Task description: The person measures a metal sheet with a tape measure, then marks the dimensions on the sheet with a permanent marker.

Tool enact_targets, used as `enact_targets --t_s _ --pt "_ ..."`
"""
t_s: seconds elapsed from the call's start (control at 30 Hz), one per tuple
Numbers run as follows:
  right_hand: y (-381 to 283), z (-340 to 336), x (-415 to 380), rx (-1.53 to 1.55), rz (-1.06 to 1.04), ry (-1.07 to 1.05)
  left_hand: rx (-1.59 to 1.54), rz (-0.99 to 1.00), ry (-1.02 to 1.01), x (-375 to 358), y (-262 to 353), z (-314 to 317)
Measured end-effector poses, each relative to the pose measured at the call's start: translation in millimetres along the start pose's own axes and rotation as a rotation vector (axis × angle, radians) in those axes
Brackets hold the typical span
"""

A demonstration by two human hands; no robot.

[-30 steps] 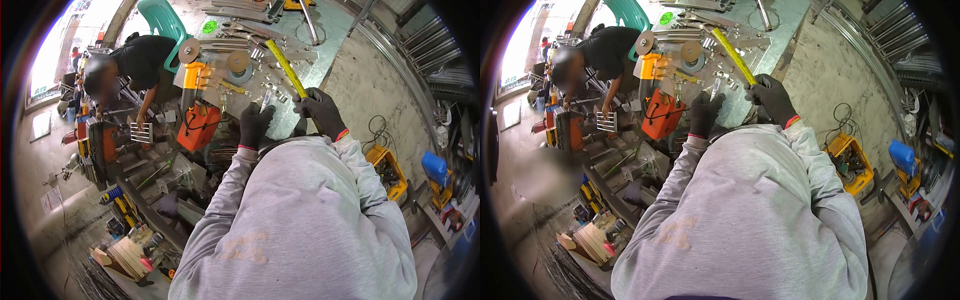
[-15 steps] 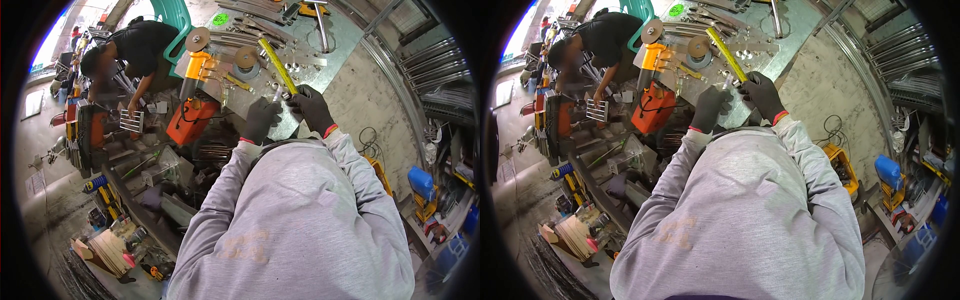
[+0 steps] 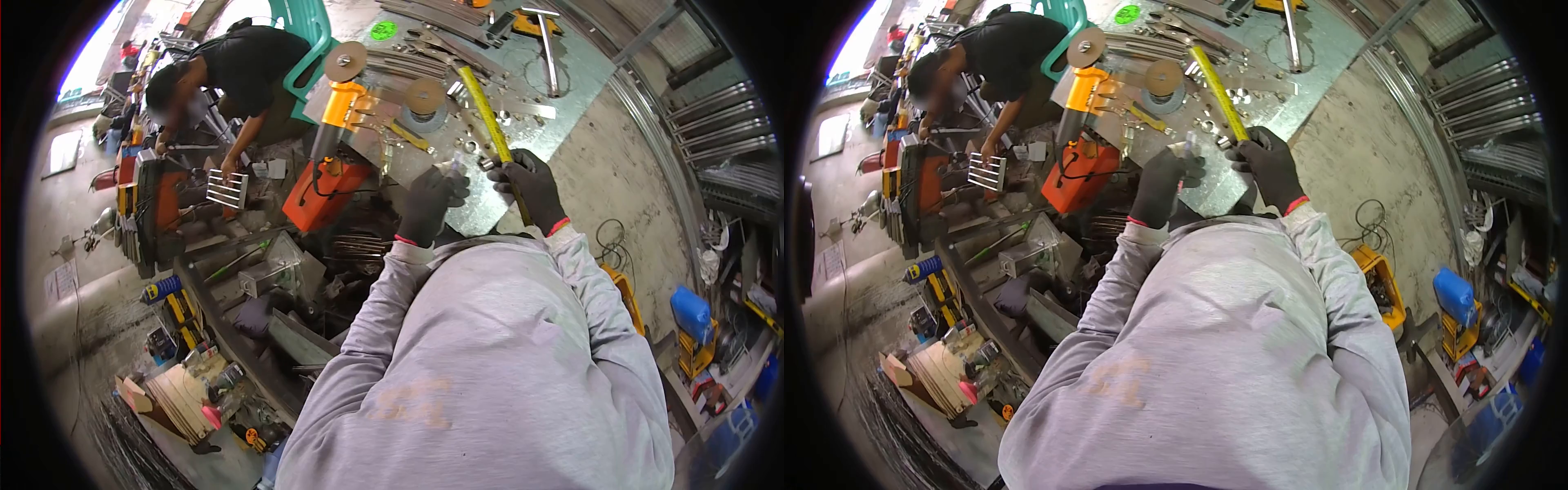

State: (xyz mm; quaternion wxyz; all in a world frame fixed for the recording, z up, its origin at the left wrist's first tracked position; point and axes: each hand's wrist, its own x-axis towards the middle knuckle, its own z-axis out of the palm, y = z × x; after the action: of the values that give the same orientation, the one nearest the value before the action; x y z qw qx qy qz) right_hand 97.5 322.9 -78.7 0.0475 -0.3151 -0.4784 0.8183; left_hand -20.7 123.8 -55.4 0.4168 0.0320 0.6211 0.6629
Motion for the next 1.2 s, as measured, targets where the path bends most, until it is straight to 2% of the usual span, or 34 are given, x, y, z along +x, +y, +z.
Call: enact_targets --t_s 0.03,0.23,0.3,0.4,0.53,0.6,0.7,0.77,0.87,0.97,1.07,1.2 --pt "-3 1 -1 0.004 0.006 0.004 0.072 0.038 -0.011 0 3 2" --pt "4 -6 5 0.047 0.0 -0.047 0.039 -0.009 -0.017 5 -1 8" --pt "-1 -5 3 0.04 0.002 -0.041 0.245 0.025 -0.037 11 -11 3" --pt "-6 0 -1 0.1 -0.009 -0.016 0.411 0.052 -0.047 -1 7 11" --pt "-5 -3 0 0.132 -0.002 -0.032 0.521 0.044 -0.091 -1 14 14" --pt "-4 -2 -1 0.153 -0.014 -0.042 0.227 -0.07 -0.022 -1 13 17" --pt "3 -7 3 0.12 -0.003 -0.052 0.27 -0.044 0.023 2 9 10" --pt "5 -9 6 0.088 0.011 -0.059 0.267 -0.094 0.018 6 10 8" --pt "9 -10 5 0.106 -0.009 -0.012 0.11 -0.032 -0.03 7 2 4" --pt "7 -14 6 0.099 0.015 -0.066 0.021 -0.044 -0.058 4 3 2" --pt "6 -17 5 0.263 -0.05 -0.087 -0.129 -0.055 -0.043 2 8 0" --pt "3 -20 4 0.339 -0.029 -0.102 -0.315 -0.113 -0.046 10 -3 -13"
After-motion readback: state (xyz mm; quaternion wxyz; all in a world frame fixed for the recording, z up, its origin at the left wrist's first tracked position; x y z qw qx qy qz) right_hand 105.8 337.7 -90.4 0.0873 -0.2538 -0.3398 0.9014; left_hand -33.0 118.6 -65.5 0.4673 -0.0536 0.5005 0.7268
